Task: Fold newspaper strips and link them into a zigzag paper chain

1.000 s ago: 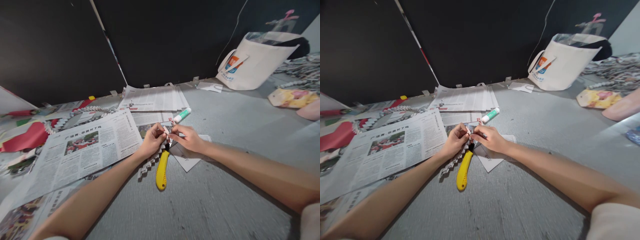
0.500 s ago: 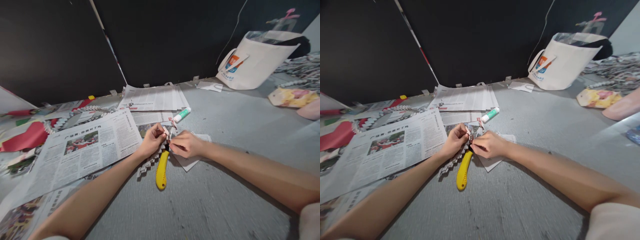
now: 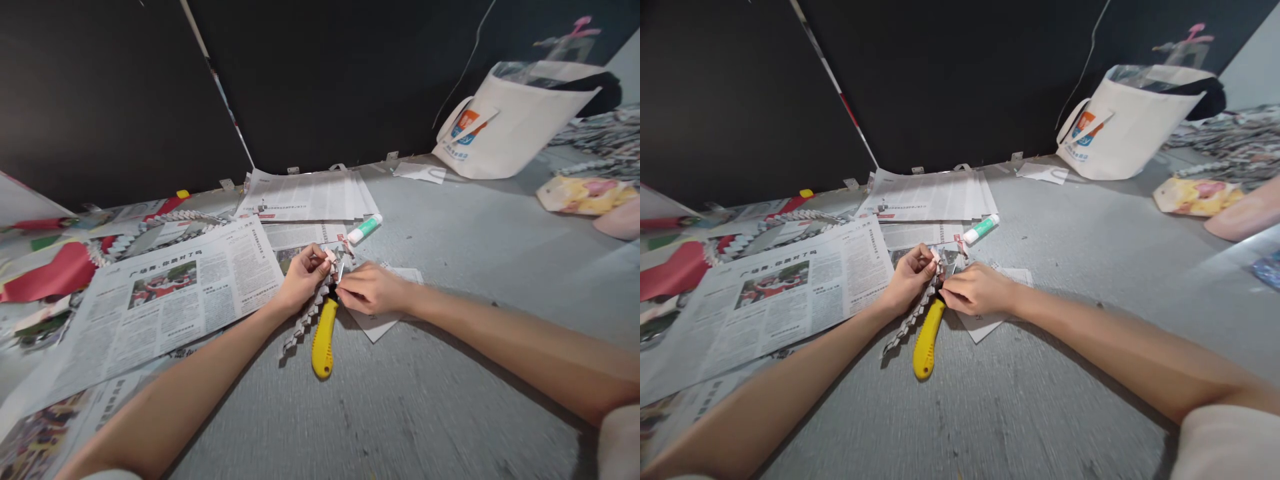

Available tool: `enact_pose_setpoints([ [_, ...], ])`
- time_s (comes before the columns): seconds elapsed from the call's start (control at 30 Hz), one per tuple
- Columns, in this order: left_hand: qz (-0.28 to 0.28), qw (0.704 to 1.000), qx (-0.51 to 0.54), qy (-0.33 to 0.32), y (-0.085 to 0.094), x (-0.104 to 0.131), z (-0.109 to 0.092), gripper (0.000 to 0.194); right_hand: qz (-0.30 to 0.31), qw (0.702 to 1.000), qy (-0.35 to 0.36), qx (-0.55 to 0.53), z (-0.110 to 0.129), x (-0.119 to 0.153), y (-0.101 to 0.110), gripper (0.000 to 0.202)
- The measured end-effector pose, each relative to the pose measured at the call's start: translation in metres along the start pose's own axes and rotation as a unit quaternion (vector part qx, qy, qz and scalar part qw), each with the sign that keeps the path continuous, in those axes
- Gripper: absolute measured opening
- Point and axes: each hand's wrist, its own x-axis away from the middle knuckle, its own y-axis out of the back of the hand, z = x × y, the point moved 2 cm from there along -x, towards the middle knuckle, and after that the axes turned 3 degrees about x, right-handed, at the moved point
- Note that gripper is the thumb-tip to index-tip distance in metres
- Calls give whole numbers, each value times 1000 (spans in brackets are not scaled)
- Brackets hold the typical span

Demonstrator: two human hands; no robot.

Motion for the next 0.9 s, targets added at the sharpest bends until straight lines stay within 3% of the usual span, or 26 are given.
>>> enact_pose_setpoints([
  [0.13, -21, 999, 25, -2, 3, -1, 3, 45, -21, 1000, 0, 0, -1, 0, -2, 22],
  [0.33, -33, 997, 63, 33, 4, 0, 3, 49, -17, 1000, -3, -5, -3, 1, -4, 23],
  [0.9, -35, 997, 67, 33, 2, 0, 1, 47, -16, 1000, -14, -23, -5, 2, -6, 20],
])
